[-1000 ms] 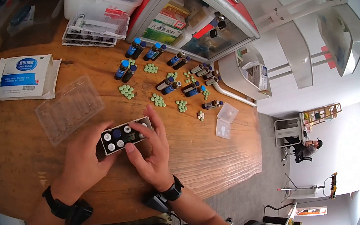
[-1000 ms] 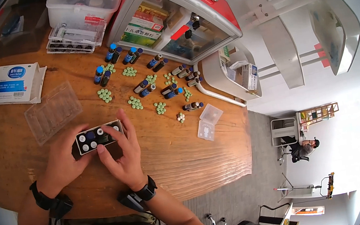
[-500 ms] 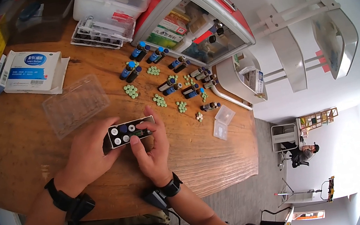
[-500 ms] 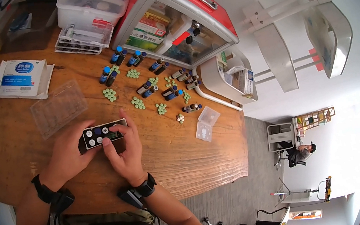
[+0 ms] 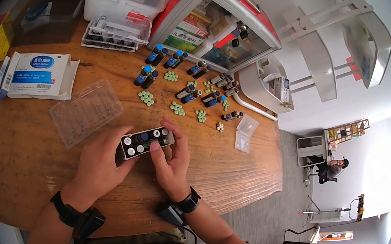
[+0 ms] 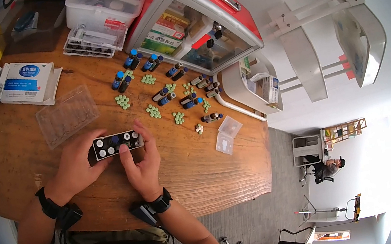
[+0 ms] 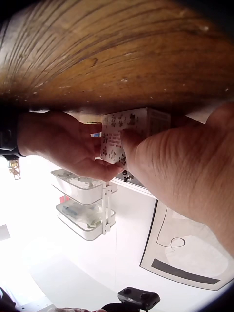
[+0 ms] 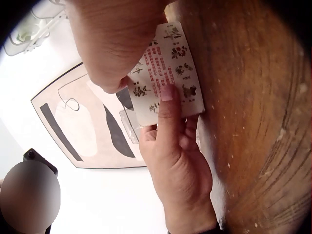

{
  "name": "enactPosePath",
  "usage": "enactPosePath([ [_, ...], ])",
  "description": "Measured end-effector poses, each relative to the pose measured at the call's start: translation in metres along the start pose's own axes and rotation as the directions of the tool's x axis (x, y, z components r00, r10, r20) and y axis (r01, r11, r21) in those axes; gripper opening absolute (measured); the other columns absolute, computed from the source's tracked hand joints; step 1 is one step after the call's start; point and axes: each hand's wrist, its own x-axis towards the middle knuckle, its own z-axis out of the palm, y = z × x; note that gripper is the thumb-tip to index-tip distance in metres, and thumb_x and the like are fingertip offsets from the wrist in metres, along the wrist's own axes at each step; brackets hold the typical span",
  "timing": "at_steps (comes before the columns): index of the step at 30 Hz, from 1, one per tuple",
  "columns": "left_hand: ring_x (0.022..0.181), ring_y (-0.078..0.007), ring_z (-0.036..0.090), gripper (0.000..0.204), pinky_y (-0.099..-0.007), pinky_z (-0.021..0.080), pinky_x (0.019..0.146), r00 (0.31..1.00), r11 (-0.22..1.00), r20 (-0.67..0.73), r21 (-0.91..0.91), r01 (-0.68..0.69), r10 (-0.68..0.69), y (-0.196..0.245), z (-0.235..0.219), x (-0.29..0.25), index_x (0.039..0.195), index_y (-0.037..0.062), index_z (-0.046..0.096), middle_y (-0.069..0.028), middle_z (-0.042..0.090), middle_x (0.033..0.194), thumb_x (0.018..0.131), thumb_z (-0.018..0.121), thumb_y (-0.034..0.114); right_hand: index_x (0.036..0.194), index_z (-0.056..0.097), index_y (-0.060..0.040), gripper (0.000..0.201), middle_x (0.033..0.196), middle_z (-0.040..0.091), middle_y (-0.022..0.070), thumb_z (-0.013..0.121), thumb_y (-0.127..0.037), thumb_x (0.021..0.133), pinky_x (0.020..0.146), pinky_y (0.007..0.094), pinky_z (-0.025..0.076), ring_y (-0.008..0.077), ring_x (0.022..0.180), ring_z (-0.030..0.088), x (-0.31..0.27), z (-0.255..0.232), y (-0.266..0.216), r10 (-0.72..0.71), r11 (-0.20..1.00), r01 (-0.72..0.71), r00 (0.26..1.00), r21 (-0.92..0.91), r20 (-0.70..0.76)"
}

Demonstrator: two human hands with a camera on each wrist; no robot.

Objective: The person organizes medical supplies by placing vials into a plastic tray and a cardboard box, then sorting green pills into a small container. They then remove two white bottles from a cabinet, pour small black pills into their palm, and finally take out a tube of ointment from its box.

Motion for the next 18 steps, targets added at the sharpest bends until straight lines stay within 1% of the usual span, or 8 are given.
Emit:
enactPosePath([
  [6,0.100,-0.0364,0.067,0.059,-0.0427,0.054,0.083,1.000,1.000,-0.002,-0.007,0.003,-0.003,-0.001,0.001,0.000,0.128,0.0053,0.058,-0.0159,0.068,0.110,0.075,0.084,0.011,0.136,0.051,0.0007,0.045,0.146,0.052,0.0216,0.066,-0.009,0.095,0.112,0.0392,0.039,0.0303,0.134,0.052,-0.001,0.000,-0.003,0.043,0.998,-0.043,0.999,0.049,0.001],
  [8,0.100,-0.0364,0.067,0.058,-0.0427,0.055,0.083,1.000,1.000,-0.007,-0.013,0.007,-0.007,0.000,0.001,0.000,0.128,0.0056,0.058,-0.0158,0.068,0.110,0.075,0.084,0.011,0.139,0.046,0.0006,0.047,0.147,0.051,0.0202,0.065,-0.009,0.097,0.109,0.0364,0.041,0.0257,0.129,0.054,0.000,0.001,-0.009,0.115,0.988,-0.115,0.993,0.107,0.008],
  [9,0.100,-0.0364,0.067,0.058,-0.0427,0.055,0.083,1.000,1.000,-0.006,-0.013,0.009,-0.009,0.000,0.002,0.000,0.128,0.0056,0.058,-0.0158,0.068,0.110,0.075,0.084,0.011,0.139,0.046,0.0006,0.047,0.147,0.051,0.0202,0.065,-0.009,0.097,0.109,0.0364,0.041,0.0257,0.129,0.054,0.000,0.001,-0.008,0.116,0.987,-0.117,0.993,0.108,0.008],
  [11,0.100,-0.0364,0.067,0.058,-0.0427,0.055,0.083,1.000,1.000,0.001,-0.017,0.020,-0.020,-0.001,0.002,0.000,0.127,0.0058,0.058,-0.0157,0.068,0.110,0.076,0.083,0.011,0.136,0.044,0.0000,0.041,0.147,0.050,0.0210,0.062,-0.008,0.100,0.106,0.0336,0.044,0.0212,0.126,0.054,0.000,0.002,-0.007,0.117,0.977,-0.110,0.993,0.185,-0.026],
  [12,0.100,-0.0364,0.067,0.058,-0.0427,0.055,0.083,1.000,1.000,0.002,-0.016,0.021,-0.021,-0.001,0.001,0.000,0.127,0.0058,0.058,-0.0157,0.068,0.110,0.076,0.083,0.011,0.136,0.044,0.0000,0.041,0.147,0.050,0.0210,0.062,-0.008,0.100,0.106,0.0336,0.044,0.0212,0.126,0.054,-0.001,0.003,-0.005,0.118,0.976,-0.111,0.993,0.185,-0.026],
  [14,0.100,-0.0362,0.067,0.058,-0.0427,0.055,0.083,1.000,1.000,0.010,-0.010,0.026,-0.026,0.000,0.001,0.001,0.127,0.0058,0.058,-0.0156,0.068,0.110,0.076,0.083,0.012,0.128,0.044,-0.0014,0.030,0.146,0.051,0.0232,0.058,-0.007,0.103,0.104,0.0329,0.045,0.0201,0.125,0.055,-0.001,0.003,0.001,0.103,0.966,-0.085,0.993,0.244,-0.062],
  [15,0.100,-0.0362,0.067,0.058,-0.0427,0.055,0.083,1.000,1.000,0.011,-0.009,0.027,-0.027,0.000,0.001,0.000,0.127,0.0058,0.058,-0.0156,0.068,0.110,0.076,0.083,0.012,0.128,0.044,-0.0014,0.030,0.146,0.051,0.0232,0.058,-0.007,0.103,0.104,0.0329,0.045,0.0201,0.125,0.055,-0.001,0.003,0.001,0.104,0.966,-0.085,0.993,0.245,-0.062],
  [18,0.100,-0.0363,0.067,0.058,-0.0427,0.055,0.083,1.000,1.000,0.011,-0.006,0.024,-0.024,0.000,0.001,0.000,0.127,0.0057,0.058,-0.0158,0.068,0.110,0.076,0.083,0.012,0.120,0.046,-0.0021,0.020,0.143,0.053,0.0243,0.056,-0.007,0.104,0.103,0.0331,0.046,0.0205,0.123,0.057,-0.001,0.002,-0.001,0.128,0.967,-0.107,0.988,0.231,-0.080],
])
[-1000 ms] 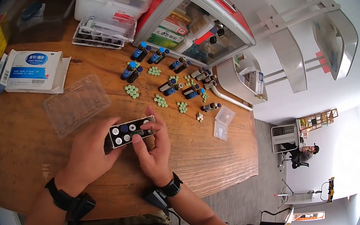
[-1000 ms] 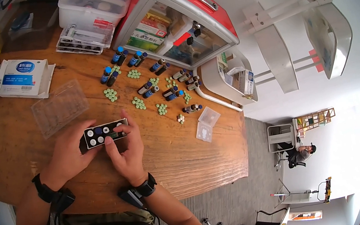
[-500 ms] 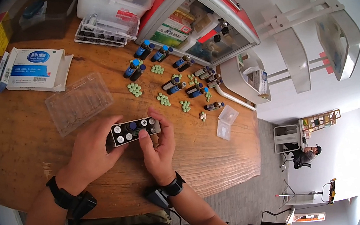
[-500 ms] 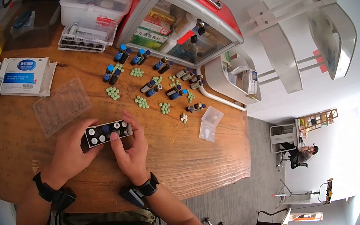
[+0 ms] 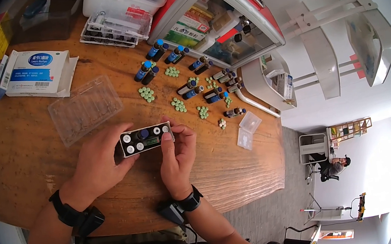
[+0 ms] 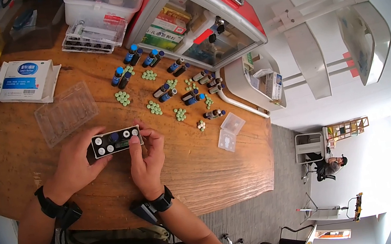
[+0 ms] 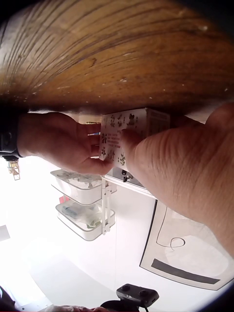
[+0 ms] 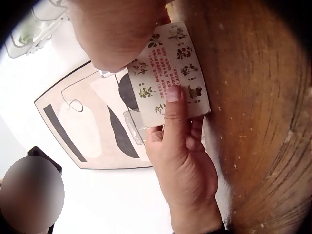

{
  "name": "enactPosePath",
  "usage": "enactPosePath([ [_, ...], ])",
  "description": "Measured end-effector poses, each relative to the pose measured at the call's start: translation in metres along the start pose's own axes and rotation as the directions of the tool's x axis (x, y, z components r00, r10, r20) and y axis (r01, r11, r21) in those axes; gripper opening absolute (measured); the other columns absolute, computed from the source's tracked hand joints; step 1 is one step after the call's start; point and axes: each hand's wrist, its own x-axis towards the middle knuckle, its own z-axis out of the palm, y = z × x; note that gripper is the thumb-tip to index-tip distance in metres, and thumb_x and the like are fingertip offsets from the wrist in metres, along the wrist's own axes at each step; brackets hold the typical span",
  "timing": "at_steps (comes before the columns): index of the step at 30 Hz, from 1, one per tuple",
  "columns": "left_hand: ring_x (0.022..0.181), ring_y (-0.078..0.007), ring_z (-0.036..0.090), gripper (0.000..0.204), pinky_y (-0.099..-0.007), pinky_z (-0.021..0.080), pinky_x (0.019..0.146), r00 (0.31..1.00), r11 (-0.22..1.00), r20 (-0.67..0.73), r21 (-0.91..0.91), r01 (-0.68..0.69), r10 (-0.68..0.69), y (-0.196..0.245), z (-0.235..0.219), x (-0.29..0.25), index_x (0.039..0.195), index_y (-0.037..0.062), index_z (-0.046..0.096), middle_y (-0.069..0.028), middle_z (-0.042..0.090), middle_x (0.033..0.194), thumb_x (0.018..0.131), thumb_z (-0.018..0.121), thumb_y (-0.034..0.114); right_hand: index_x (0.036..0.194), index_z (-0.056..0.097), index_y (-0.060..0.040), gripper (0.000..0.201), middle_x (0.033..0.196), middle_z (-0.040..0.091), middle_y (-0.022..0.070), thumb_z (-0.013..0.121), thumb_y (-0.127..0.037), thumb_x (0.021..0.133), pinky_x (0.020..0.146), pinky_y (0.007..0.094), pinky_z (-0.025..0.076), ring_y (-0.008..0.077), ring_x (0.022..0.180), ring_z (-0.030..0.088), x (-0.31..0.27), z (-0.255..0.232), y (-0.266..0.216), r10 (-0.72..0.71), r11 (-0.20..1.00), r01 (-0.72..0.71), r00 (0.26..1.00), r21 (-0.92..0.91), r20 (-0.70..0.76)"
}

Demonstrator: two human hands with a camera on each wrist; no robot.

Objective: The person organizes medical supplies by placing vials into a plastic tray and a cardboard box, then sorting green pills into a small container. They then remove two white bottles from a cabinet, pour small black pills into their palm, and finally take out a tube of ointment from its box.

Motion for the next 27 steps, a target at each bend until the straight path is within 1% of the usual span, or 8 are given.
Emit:
enactPosePath([
  [2,0.100,-0.0364,0.067,0.058,-0.0428,0.054,0.083,1.000,1.000,-0.001,0.010,-0.011,0.011,-0.0002,-0.0001,0.0002,0.128,0.0054,0.058,-0.0160,0.068,0.110,0.076,0.083,0.012,0.121,0.046,-0.0015,0.021,0.142,0.055,0.0238,0.057,-0.007,0.103,0.103,0.0335,0.047,0.0211,0.123,0.058,-0.0001,-0.0010,0.0005,-0.008,0.999,0.008,1.000,-0.032,0.006],
  [12,0.102,-0.0366,0.067,0.059,-0.0426,0.055,0.084,1.000,1.000,0.011,0.009,-0.004,0.004,0.0005,-0.0006,0.0009,0.128,0.0050,0.058,-0.0162,0.068,0.112,0.075,0.084,0.012,0.121,0.047,-0.0008,0.021,0.140,0.056,0.0229,0.057,-0.008,0.104,0.104,0.0341,0.047,0.0220,0.124,0.057,0.0007,-0.0018,0.0003,-0.003,1.000,0.003,1.000,-0.010,0.009],
  [14,0.101,-0.0365,0.067,0.059,-0.0425,0.055,0.084,1.000,1.000,-0.003,0.011,-0.016,0.017,0.0004,-0.0003,0.0007,0.128,0.0051,0.058,-0.0161,0.068,0.112,0.075,0.084,0.012,0.123,0.047,-0.0005,0.023,0.139,0.056,0.0222,0.057,-0.009,0.104,0.103,0.0339,0.047,0.0218,0.124,0.057,0.0007,-0.0010,-0.0002,0.022,1.000,-0.022,1.000,0.002,-0.002],
  [21,0.101,-0.0361,0.068,0.060,-0.0423,0.055,0.084,1.000,1.000,0.004,0.020,-0.012,0.012,0.0007,-0.0009,0.0005,0.129,0.0053,0.058,-0.0159,0.068,0.112,0.076,0.084,0.012,0.128,0.047,0.0006,0.029,0.136,0.058,0.0193,0.057,-0.010,0.104,0.103,0.0333,0.046,0.0211,0.122,0.058,0.0007,-0.0020,0.0015,0.020,1.000,-0.020,1.000,-0.007,-0.002],
  [23,0.101,-0.0360,0.068,0.059,-0.0422,0.055,0.084,1.000,1.000,0.007,0.024,-0.006,0.005,0.0009,-0.0007,0.0006,0.129,0.0054,0.058,-0.0159,0.068,0.112,0.076,0.084,0.013,0.132,0.046,0.0009,0.032,0.135,0.058,0.0174,0.057,-0.011,0.104,0.102,0.0323,0.047,0.0197,0.120,0.058,0.0014,-0.0025,0.0001,0.011,0.998,-0.011,1.000,-0.065,0.008],
  [27,0.101,-0.0358,0.068,0.059,-0.0421,0.055,0.084,1.000,1.000,0.007,0.025,-0.009,0.009,0.0005,-0.0005,0.0007,0.129,0.0055,0.057,-0.0160,0.068,0.112,0.077,0.083,0.013,0.135,0.045,0.0013,0.033,0.136,0.058,0.0166,0.054,-0.012,0.106,0.103,0.0317,0.045,0.0185,0.120,0.058,0.0020,0.0012,-0.0039,0.003,0.999,-0.003,1.000,-0.035,-0.009],
])
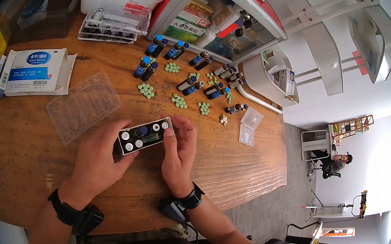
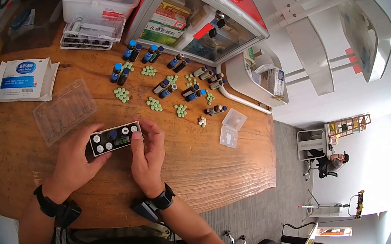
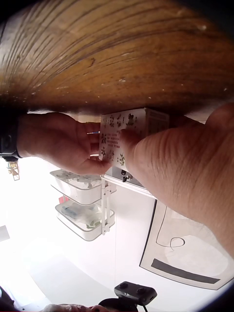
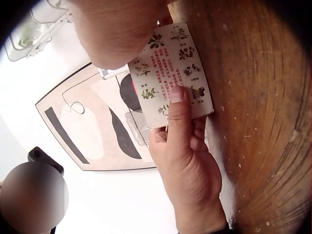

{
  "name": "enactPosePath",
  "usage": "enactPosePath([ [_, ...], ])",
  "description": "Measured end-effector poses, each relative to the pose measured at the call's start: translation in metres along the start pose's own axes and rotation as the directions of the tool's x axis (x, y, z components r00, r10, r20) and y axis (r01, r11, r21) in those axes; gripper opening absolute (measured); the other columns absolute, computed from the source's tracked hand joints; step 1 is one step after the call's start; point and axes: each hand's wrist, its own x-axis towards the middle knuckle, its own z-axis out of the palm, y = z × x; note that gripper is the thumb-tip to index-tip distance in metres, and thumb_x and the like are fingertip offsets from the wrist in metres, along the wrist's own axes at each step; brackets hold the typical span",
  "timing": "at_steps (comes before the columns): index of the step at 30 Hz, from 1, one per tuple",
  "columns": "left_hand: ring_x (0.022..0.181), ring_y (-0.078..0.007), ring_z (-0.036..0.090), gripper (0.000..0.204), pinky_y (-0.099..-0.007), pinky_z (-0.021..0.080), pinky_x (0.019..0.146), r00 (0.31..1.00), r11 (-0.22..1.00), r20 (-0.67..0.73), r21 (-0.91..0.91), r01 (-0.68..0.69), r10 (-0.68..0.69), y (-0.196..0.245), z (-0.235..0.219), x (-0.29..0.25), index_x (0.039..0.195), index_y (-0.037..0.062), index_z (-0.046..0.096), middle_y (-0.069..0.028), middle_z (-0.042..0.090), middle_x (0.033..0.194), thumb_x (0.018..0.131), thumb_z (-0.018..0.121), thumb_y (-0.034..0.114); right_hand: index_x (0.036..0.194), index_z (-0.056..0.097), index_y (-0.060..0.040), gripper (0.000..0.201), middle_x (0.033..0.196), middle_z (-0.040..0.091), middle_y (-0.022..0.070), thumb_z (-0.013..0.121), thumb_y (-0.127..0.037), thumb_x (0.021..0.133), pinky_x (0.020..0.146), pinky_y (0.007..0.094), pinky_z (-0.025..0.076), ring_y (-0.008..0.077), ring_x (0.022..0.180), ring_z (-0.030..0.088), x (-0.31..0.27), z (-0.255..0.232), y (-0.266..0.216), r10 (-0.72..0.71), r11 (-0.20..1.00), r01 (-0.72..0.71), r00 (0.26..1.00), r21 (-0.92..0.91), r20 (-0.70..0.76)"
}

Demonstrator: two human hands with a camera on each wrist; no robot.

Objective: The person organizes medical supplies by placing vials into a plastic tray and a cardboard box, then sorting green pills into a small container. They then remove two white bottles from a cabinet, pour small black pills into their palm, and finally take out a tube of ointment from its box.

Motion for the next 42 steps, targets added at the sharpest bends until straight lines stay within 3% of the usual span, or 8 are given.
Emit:
enactPosePath([
  [9,0.101,-0.0356,0.068,0.058,-0.0420,0.055,0.083,1.000,1.000,0.004,-0.005,0.005,-0.005,0.000,0.000,0.000,0.129,0.0057,0.057,-0.0160,0.068,0.111,0.077,0.083,0.013,0.133,0.048,0.0008,0.029,0.140,0.056,0.0202,0.051,-0.009,0.105,0.106,0.0334,0.043,0.0216,0.124,0.056,-0.001,-0.004,0.004,-0.068,0.997,0.067,0.997,0.032,0.023],
  [14,0.101,-0.0356,0.068,0.058,-0.0422,0.055,0.083,1.000,1.000,0.010,-0.007,0.009,-0.009,0.001,-0.001,0.000,0.129,0.0056,0.057,-0.0159,0.069,0.112,0.077,0.083,0.013,0.119,0.062,-0.0025,0.030,0.140,0.055,0.0256,0.069,-0.009,0.090,0.104,0.0399,0.047,0.0360,0.126,0.058,0.003,-0.007,-0.004,-0.220,0.894,0.241,0.971,-0.377,0.098],
  [27,0.102,-0.0364,0.068,0.059,-0.0434,0.055,0.084,1.000,1.000,0.004,0.005,0.005,-0.005,0.000,-0.001,0.000,0.129,0.0055,0.057,-0.0157,0.068,0.113,0.077,0.083,0.012,0.111,0.067,-0.0018,0.034,0.145,0.050,0.0289,0.077,-0.016,0.083,0.104,0.0467,0.047,0.0436,0.130,0.054,0.004,-0.004,-0.017,-0.315,0.834,0.369,0.929,-0.410,0.195],
  [30,0.101,-0.0364,0.068,0.059,-0.0437,0.055,0.084,1.000,1.000,-0.006,0.005,-0.003,0.003,-0.002,-0.001,0.000,0.129,0.0054,0.057,-0.0156,0.069,0.113,0.077,0.083,0.012,0.114,0.066,0.0013,0.041,0.145,0.049,0.0297,0.078,-0.023,0.084,0.104,0.0491,0.045,0.0460,0.131,0.051,0.003,-0.003,-0.034,-0.318,0.697,0.347,0.934,-0.628,0.162],
  [32,0.102,-0.0360,0.067,0.058,-0.0432,0.054,0.084,1.000,1.000,-0.001,-0.006,-0.011,0.011,-0.002,-0.001,0.000,0.128,0.0053,0.058,-0.0154,0.069,0.113,0.077,0.083,0.013,0.118,0.064,0.0034,0.050,0.144,0.048,0.0311,0.077,-0.032,0.086,0.104,0.0519,0.044,0.0481,0.131,0.050,0.002,-0.001,-0.050,-0.288,0.416,0.385,0.915,-0.824,0.282],
  [37,0.102,-0.0357,0.067,0.056,-0.0425,0.054,0.085,1.000,1.000,-0.010,-0.007,-0.009,0.009,-0.004,0.002,-0.002,0.128,0.0054,0.058,-0.0152,0.068,0.112,0.078,0.083,0.014,0.121,0.063,0.0057,0.058,0.141,0.053,0.0321,0.071,-0.043,0.090,0.106,0.0530,0.042,0.0494,0.132,0.049,0.001,0.001,-0.071,-0.103,0.325,0.345,0.938,-0.881,0.330],
  [40,0.103,-0.0358,0.067,0.057,-0.0423,0.053,0.086,1.000,0.999,0.003,-0.031,0.007,-0.006,-0.003,-0.001,-0.002,0.128,0.0052,0.058,-0.0156,0.068,0.114,0.077,0.084,0.014,0.114,0.064,0.0050,0.047,0.122,0.064,0.0292,0.066,-0.038,0.093,0.099,0.0515,0.048,0.0452,0.119,0.060,0.011,0.003,-0.076,-0.136,0.263,0.405,0.914,-0.876,0.382],
  [42,0.103,-0.0357,0.067,0.059,-0.0421,0.053,0.087,1.000,0.999,0.009,-0.053,0.007,-0.006,-0.003,-0.002,0.000,0.128,0.0051,0.059,-0.0159,0.068,0.116,0.076,0.085,0.014,0.100,0.064,0.0029,0.032,0.097,0.070,0.0231,0.062,-0.029,0.094,0.081,0.0511,0.054,0.0406,0.093,0.069,0.020,0.005,-0.078,0.112,0.361,0.268,0.939,-0.893,0.326],
])
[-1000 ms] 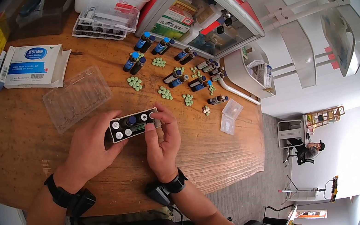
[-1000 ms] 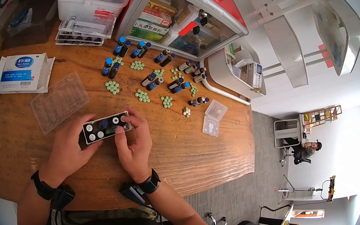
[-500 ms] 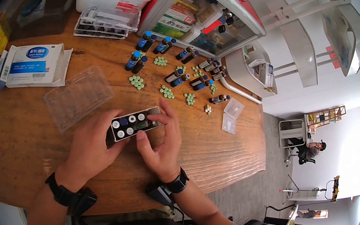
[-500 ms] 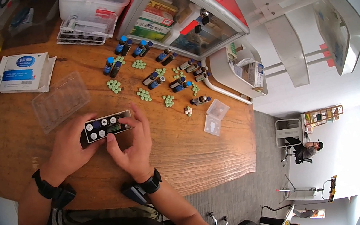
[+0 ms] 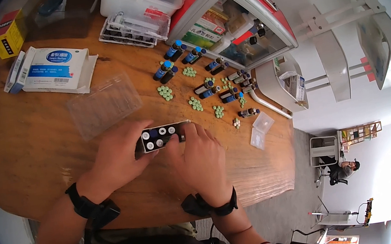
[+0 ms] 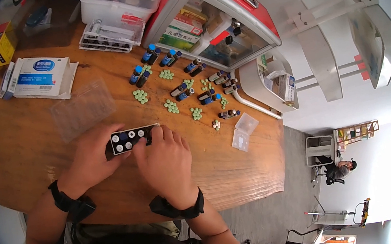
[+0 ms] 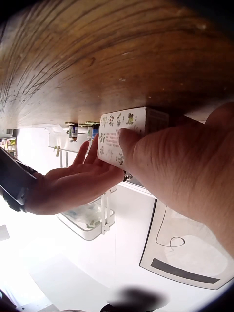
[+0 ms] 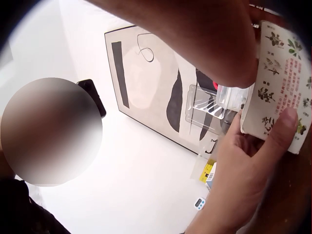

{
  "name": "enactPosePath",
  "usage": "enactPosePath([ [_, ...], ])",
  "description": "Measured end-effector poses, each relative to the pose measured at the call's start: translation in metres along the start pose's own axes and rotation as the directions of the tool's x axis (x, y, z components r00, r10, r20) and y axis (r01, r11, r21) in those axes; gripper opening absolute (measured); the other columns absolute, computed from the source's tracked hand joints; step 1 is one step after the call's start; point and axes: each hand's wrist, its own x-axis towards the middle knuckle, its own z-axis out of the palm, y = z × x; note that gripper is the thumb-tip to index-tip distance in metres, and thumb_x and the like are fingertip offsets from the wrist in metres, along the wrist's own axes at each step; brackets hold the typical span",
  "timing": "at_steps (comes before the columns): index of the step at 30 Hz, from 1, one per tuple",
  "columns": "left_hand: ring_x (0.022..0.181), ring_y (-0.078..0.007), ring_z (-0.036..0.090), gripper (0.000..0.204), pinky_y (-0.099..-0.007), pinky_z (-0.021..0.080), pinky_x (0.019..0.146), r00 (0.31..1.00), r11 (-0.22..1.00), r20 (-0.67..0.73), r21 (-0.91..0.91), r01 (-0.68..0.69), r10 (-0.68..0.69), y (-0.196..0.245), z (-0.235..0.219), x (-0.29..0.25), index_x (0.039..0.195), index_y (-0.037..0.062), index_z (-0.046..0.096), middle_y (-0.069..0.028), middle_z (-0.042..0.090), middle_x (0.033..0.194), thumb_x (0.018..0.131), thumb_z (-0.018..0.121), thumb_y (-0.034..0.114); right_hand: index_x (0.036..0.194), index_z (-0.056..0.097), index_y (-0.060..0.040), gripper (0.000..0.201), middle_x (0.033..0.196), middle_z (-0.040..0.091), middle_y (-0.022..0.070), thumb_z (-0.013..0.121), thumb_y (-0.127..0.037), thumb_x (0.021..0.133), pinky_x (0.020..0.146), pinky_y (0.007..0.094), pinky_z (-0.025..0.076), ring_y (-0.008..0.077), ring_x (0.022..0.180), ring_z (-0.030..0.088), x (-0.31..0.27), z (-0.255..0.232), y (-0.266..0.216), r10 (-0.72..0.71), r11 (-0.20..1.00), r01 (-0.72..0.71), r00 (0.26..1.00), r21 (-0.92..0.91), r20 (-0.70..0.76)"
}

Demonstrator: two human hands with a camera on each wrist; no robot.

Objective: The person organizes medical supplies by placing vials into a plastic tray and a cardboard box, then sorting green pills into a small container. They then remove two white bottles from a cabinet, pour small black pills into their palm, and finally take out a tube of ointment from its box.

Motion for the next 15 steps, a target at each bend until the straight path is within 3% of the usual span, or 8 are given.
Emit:
enactPosePath([
  [1,0.102,-0.0359,0.067,0.059,-0.0420,0.053,0.086,1.000,1.000,-0.004,0.001,-0.005,0.005,0.000,0.000,-0.001,0.128,0.0050,0.059,-0.0157,0.069,0.114,0.076,0.085,0.014,0.100,0.064,0.0029,0.032,0.097,0.070,0.0231,0.062,-0.029,0.094,0.081,0.0511,0.054,0.0406,0.093,0.069,0.004,-0.002,-0.001,-0.005,1.000,0.005,1.000,0.002,-0.001],
  [3,0.101,-0.0360,0.067,0.059,-0.0419,0.054,0.085,1.000,1.000,-0.008,0.002,0.000,0.000,-0.001,0.002,-0.003,0.128,0.0049,0.059,-0.0156,0.069,0.113,0.076,0.085,0.013,0.090,0.061,-0.0003,0.024,0.081,0.068,0.0190,0.057,-0.024,0.094,0.067,0.0512,0.054,0.0391,0.074,0.069,0.010,-0.002,-0.001,0.057,0.998,-0.055,0.993,-0.019,0.100],
  [8,0.098,-0.0362,0.068,0.058,-0.0423,0.054,0.082,1.000,1.000,0.007,0.017,-0.005,0.005,-0.006,0.003,-0.003,0.127,0.0051,0.059,-0.0152,0.069,0.108,0.076,0.085,0.016,0.087,0.063,-0.0022,0.028,0.081,0.069,0.0202,0.055,-0.028,0.096,0.066,0.0519,0.054,0.0406,0.074,0.069,0.014,-0.005,0.006,-0.058,0.998,0.056,0.992,0.021,0.108],
  [10,0.095,-0.0356,0.068,0.057,-0.0425,0.054,0.080,0.998,0.993,-0.028,0.102,-0.055,0.058,-0.007,0.002,-0.004,0.126,0.0058,0.059,-0.0149,0.069,0.106,0.077,0.085,0.018,0.084,0.064,-0.0026,0.029,0.080,0.068,0.0193,0.058,-0.028,0.095,0.065,0.0507,0.053,0.0402,0.074,0.068,0.015,-0.004,0.005,-0.051,0.999,0.052,0.994,-0.001,0.101],
  [15,0.092,-0.0349,0.068,0.056,-0.0423,0.055,0.077,1.000,0.999,0.010,0.031,-0.017,0.016,-0.002,-0.001,-0.003,0.128,0.0081,0.059,-0.0138,0.069,0.103,0.079,0.083,0.020,0.083,0.065,-0.0032,0.030,0.080,0.068,0.0182,0.062,-0.030,0.096,0.064,0.0483,0.051,0.0400,0.074,0.067,0.016,-0.015,0.004,-0.015,0.993,-0.001,0.991,0.120,0.131],
])
